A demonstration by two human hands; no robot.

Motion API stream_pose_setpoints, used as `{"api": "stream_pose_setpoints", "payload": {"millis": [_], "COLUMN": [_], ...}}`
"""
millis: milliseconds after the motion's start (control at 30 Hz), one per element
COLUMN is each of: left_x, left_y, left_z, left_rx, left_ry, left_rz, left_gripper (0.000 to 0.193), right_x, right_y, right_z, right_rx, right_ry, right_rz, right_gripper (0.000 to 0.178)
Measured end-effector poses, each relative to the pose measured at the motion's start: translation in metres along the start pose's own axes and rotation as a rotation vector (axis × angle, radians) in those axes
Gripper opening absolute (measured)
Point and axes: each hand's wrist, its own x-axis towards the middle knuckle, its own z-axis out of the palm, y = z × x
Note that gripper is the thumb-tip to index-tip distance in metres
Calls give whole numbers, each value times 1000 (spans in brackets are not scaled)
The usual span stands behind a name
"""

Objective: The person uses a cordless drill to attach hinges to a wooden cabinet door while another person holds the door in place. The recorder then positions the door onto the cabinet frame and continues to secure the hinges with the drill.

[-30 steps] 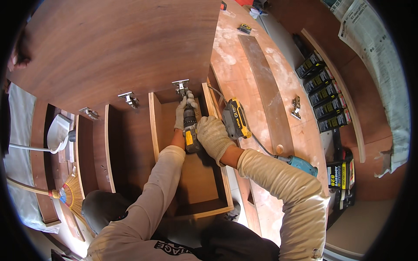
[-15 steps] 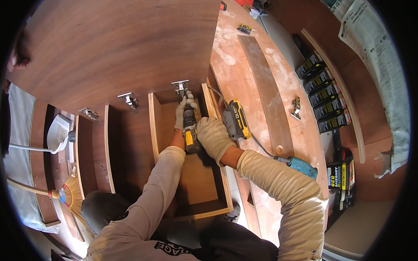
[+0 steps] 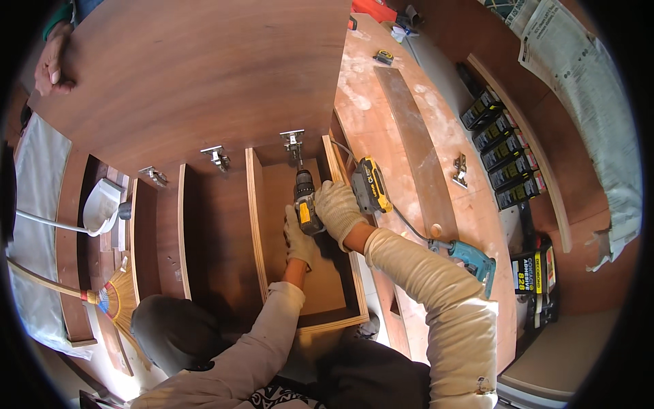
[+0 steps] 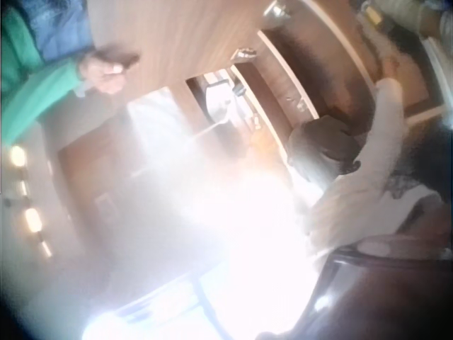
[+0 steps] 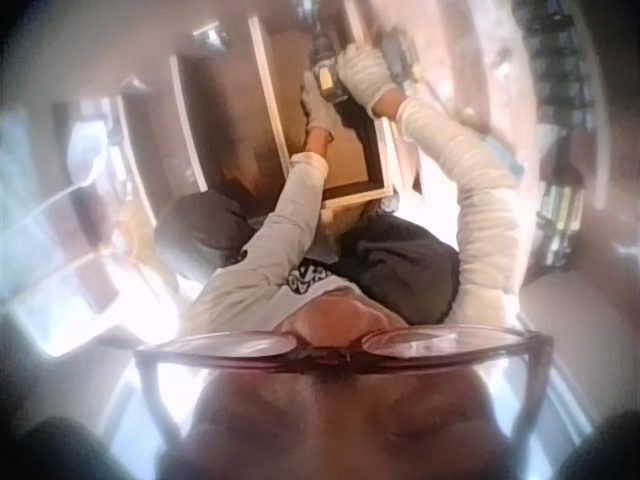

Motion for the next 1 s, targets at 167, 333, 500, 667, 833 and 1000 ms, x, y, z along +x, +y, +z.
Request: {"api": "stream_pose_setpoints", "payload": {"millis": [167, 333, 500, 667, 833, 1000], "left_x": [-54, -13, -17, -15, -14, -13], "left_y": [5, -45, -49, -49, -45, -36], "left_z": [28, 6, 10, 9, 14, 12], "left_rx": [476, 332, 469, 489, 434, 442], "left_ry": [102, 308, 382, 340, 341, 326], "left_rz": [297, 302, 197, 301, 330, 408], "left_gripper": [66, 65, 62, 61, 69, 64], "right_x": [2, 26, 19, 16, 21, 21], "right_y": [-3, -36, -26, -21, -22, -23], "right_z": [17, 31, 47, 34, 39, 34], "right_rx": [-29, 70, 240, 250, 219, 172], "right_ry": [92, 41, 47, 65, -26, -14], "right_rz": [70, 295, 328, 294, 275, 251], "right_gripper": [23, 44, 63, 71, 72, 65]}}
